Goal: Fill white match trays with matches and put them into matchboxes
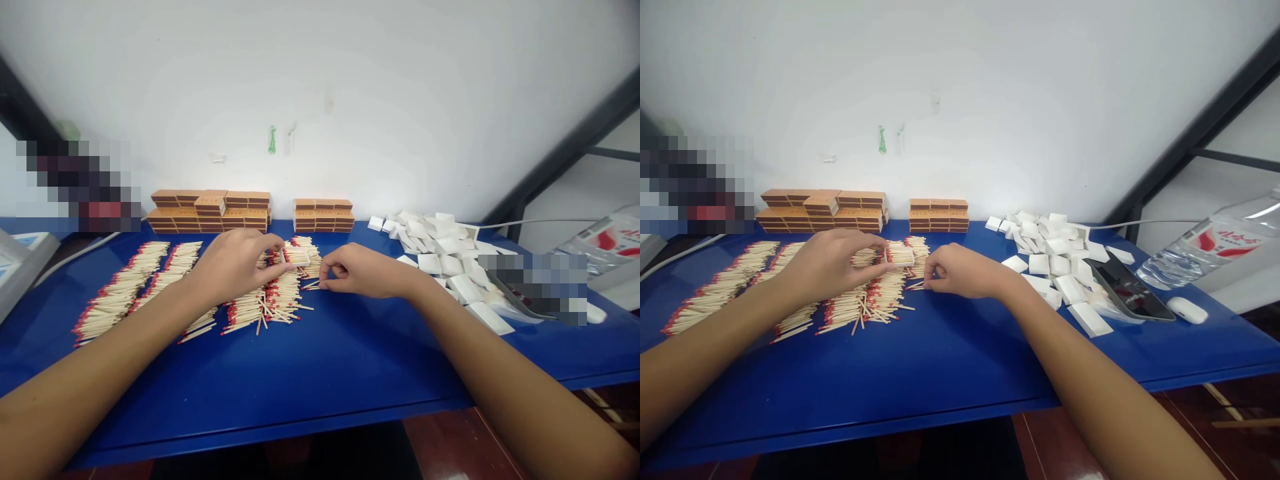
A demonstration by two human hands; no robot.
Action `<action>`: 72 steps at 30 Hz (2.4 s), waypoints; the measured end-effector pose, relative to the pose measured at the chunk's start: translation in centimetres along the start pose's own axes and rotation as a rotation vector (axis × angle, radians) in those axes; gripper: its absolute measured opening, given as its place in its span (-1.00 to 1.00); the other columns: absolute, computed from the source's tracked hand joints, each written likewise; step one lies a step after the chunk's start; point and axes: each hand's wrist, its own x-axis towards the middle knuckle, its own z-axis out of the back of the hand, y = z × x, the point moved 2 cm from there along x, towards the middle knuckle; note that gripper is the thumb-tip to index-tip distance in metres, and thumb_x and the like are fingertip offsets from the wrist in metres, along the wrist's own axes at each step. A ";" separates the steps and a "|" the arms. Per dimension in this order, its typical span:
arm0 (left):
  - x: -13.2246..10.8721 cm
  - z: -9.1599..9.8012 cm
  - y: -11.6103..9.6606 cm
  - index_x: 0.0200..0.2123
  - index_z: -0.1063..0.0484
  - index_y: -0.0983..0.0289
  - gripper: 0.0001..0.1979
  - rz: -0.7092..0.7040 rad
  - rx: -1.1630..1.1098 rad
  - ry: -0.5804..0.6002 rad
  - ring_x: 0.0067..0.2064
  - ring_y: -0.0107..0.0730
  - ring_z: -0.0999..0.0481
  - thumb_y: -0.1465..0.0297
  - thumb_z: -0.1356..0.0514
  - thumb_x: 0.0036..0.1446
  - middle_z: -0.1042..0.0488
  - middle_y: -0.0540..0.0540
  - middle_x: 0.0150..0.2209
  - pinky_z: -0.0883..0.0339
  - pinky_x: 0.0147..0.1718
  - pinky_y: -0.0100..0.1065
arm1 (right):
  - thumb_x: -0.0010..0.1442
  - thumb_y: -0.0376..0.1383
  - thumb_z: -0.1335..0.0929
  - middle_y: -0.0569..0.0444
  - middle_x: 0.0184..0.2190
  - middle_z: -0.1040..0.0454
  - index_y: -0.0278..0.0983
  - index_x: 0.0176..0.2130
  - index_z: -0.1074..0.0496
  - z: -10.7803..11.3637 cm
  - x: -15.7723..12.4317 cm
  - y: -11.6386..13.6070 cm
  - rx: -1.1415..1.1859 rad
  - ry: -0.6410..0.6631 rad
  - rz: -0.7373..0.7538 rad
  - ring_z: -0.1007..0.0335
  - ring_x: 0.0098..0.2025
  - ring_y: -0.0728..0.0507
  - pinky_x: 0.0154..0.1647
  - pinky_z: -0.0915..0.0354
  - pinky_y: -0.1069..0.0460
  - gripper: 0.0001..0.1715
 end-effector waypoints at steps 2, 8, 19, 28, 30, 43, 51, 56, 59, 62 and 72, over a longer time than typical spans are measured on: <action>0.0 0.0 0.0 -0.03 -0.59 0.25 -0.50 0.002 0.006 0.001 -0.12 -0.08 -0.64 -0.04 -0.18 0.33 -0.66 0.18 -0.18 -0.39 -0.16 -0.21 | 0.23 -0.26 -0.41 0.20 -0.54 -0.35 -0.24 -0.29 -0.59 0.2 -0.1 0.0 0.017 -0.004 -0.001 -0.11 -0.52 0.01 -0.44 0.01 0.02 -0.87; -0.1 0.0 0.0 -0.06 -0.59 0.24 -0.52 -0.010 0.007 -0.007 -0.15 -0.11 -0.64 -0.05 -0.18 0.32 -0.66 0.18 -0.21 -0.38 -0.20 -0.24 | 0.20 -0.20 -0.46 0.20 -0.56 -0.31 -0.24 -0.29 -0.61 0.1 -0.1 0.0 0.035 0.026 0.011 -0.12 -0.52 -0.01 -0.44 0.04 0.02 -0.85; -0.1 0.0 0.0 -0.02 -0.59 0.25 -0.49 -0.007 0.020 -0.002 -0.20 -0.10 -0.64 -0.05 -0.21 0.30 -0.66 0.15 -0.24 -0.33 -0.26 -0.25 | 0.27 -0.20 -0.41 0.19 -0.52 -0.35 -0.25 -0.28 -0.59 0.2 -0.3 -0.2 0.017 0.055 -0.027 -0.13 -0.52 0.00 -0.45 -0.01 0.02 -0.82; -0.1 -0.4 -0.1 -0.04 -0.59 0.23 -0.54 -0.053 -0.008 0.014 -0.23 -0.15 -0.63 -0.02 -0.23 0.31 -0.65 0.12 -0.25 -0.31 -0.29 -0.27 | 0.28 -0.19 -0.42 0.27 -0.60 -0.17 -0.27 -0.29 -0.55 1.4 -0.3 0.1 0.099 -0.215 -0.014 -0.04 -0.54 0.02 -0.43 0.04 0.02 -0.81; -0.2 -0.5 -0.2 -0.05 -0.59 0.23 -0.56 -0.061 -0.032 0.008 -0.24 -0.16 -0.63 -0.01 -0.24 0.30 -0.64 0.11 -0.28 -0.31 -0.30 -0.28 | 0.28 -0.21 -0.42 0.28 -0.61 -0.15 -0.27 -0.30 -0.53 1.2 -0.1 0.3 0.103 -0.307 -0.011 -0.03 -0.53 0.02 -0.43 0.04 0.02 -0.83; 0.0 -0.2 -0.8 -0.06 -0.57 0.20 -0.63 -0.099 -0.134 -0.004 -0.25 -0.23 -0.63 0.03 -0.28 0.30 -0.64 0.02 -0.28 -0.30 -0.29 -0.31 | 0.33 -0.22 -0.38 0.26 -0.60 -0.13 -0.23 -0.27 -0.51 0.0 0.3 1.1 0.061 -0.340 0.054 0.00 -0.54 0.01 -0.42 0.07 0.01 -0.84; -0.1 -0.1 -0.9 -0.06 -0.57 0.19 -0.63 -0.109 -0.138 -0.015 -0.26 -0.24 -0.63 0.04 -0.28 0.29 -0.65 0.01 -0.27 -0.30 -0.29 -0.32 | 0.33 -0.20 -0.38 0.26 -0.62 -0.11 -0.23 -0.27 -0.51 -0.3 0.3 1.3 0.049 -0.350 0.036 0.00 -0.55 0.01 -0.43 0.09 0.00 -0.83; -0.1 -0.2 -0.7 -0.05 -0.58 0.20 -0.60 -0.079 -0.133 0.004 -0.22 -0.21 -0.64 0.01 -0.26 0.30 -0.66 0.05 -0.24 -0.33 -0.26 -0.31 | 0.31 -0.20 -0.39 0.27 -0.60 -0.14 -0.24 -0.27 -0.50 0.0 0.2 1.2 0.049 -0.420 0.069 -0.02 -0.54 0.01 -0.41 0.06 0.02 -0.84; 0.0 -0.1 -0.3 -0.04 -0.58 0.21 -0.57 -0.025 -0.097 -0.010 -0.20 -0.17 -0.65 -0.01 -0.26 0.29 -0.67 0.08 -0.21 -0.35 -0.24 -0.28 | 0.28 -0.25 -0.40 0.27 -0.60 -0.15 -0.25 -0.30 -0.51 0.3 0.1 0.9 0.026 -0.434 0.073 -0.05 -0.54 0.01 -0.41 0.04 0.03 -0.86; 0.0 0.0 0.0 -0.04 -0.58 0.23 -0.54 0.004 -0.045 -0.019 -0.18 -0.14 -0.66 -0.03 -0.23 0.31 -0.68 0.10 -0.19 -0.35 -0.24 -0.26 | 0.25 -0.26 -0.41 0.26 -0.60 -0.18 -0.25 -0.30 -0.54 0.3 0.1 0.7 0.013 -0.313 0.077 -0.07 -0.53 0.01 -0.41 0.05 0.04 -0.89; 0.0 0.0 0.3 -0.03 -0.58 0.26 -0.53 -0.008 -0.016 -0.015 -0.11 -0.09 -0.66 -0.02 -0.20 0.33 -0.68 0.13 -0.16 -0.38 -0.19 -0.23 | 0.27 -0.28 -0.41 0.21 -0.52 -0.34 -0.26 -0.29 -0.57 -0.9 0.5 0.4 0.037 -0.044 0.079 -0.11 -0.50 0.01 -0.38 0.01 0.03 -0.88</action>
